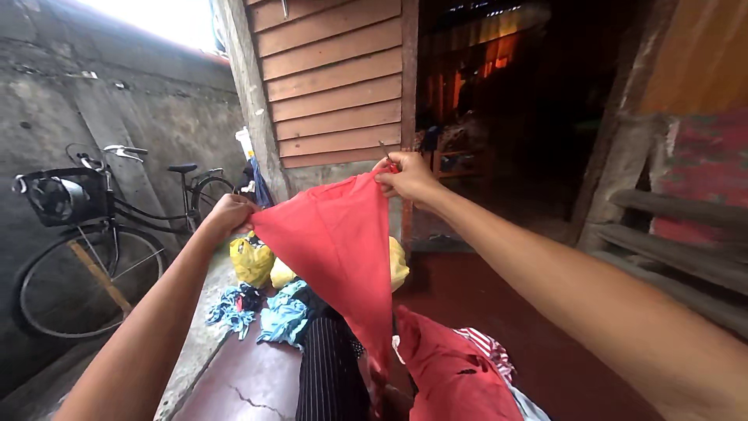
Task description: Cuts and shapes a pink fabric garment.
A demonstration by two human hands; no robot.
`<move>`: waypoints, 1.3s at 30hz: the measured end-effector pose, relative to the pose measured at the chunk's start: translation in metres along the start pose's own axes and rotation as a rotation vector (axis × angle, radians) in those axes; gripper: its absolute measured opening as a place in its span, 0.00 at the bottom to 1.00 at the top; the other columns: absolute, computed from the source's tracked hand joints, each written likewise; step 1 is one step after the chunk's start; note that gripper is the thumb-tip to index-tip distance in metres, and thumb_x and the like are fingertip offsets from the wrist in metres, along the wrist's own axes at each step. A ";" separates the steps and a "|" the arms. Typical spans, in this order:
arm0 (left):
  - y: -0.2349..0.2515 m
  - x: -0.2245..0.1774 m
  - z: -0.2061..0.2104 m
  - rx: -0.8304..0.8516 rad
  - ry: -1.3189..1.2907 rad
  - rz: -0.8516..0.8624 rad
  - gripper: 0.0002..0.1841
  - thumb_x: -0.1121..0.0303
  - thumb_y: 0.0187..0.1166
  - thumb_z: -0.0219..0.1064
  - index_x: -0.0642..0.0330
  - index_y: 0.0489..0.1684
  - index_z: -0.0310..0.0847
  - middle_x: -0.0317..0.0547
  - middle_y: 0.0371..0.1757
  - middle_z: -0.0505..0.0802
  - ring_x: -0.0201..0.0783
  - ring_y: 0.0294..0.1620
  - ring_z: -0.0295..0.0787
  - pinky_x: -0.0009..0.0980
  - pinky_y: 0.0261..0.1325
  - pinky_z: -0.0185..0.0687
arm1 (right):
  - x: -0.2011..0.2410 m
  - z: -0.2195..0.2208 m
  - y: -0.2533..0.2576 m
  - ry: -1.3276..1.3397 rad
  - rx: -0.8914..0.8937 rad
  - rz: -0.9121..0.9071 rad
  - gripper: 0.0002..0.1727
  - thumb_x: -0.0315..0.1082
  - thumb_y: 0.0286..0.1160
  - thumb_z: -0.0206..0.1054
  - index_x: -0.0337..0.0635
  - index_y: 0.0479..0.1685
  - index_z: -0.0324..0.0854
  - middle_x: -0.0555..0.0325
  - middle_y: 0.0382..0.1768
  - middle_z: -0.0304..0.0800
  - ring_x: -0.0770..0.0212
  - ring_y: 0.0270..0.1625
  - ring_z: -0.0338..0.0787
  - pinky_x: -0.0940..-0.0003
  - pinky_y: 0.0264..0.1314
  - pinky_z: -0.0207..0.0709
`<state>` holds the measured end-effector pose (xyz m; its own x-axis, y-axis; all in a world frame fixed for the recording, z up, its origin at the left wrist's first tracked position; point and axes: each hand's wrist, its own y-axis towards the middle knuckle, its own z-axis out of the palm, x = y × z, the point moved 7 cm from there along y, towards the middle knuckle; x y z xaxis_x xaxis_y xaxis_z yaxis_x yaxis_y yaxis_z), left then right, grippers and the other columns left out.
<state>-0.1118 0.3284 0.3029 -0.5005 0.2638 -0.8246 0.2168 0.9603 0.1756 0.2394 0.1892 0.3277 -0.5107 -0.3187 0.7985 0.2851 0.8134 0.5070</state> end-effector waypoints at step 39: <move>0.005 -0.086 0.119 0.090 0.058 0.511 0.10 0.71 0.77 0.69 0.65 0.51 0.88 0.53 0.45 0.93 0.43 0.44 0.91 0.49 0.54 0.86 | -0.023 -0.035 -0.017 -0.549 0.143 -0.081 0.11 0.32 0.80 0.70 0.35 0.54 0.86 0.41 0.44 0.89 0.45 0.45 0.89 0.42 0.53 0.81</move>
<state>0.0323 0.2994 0.3109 -0.3577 0.7036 -0.6140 0.5151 0.6971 0.4988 0.2744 0.1657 0.3124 -0.8837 -0.1147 0.4538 0.1342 0.8667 0.4804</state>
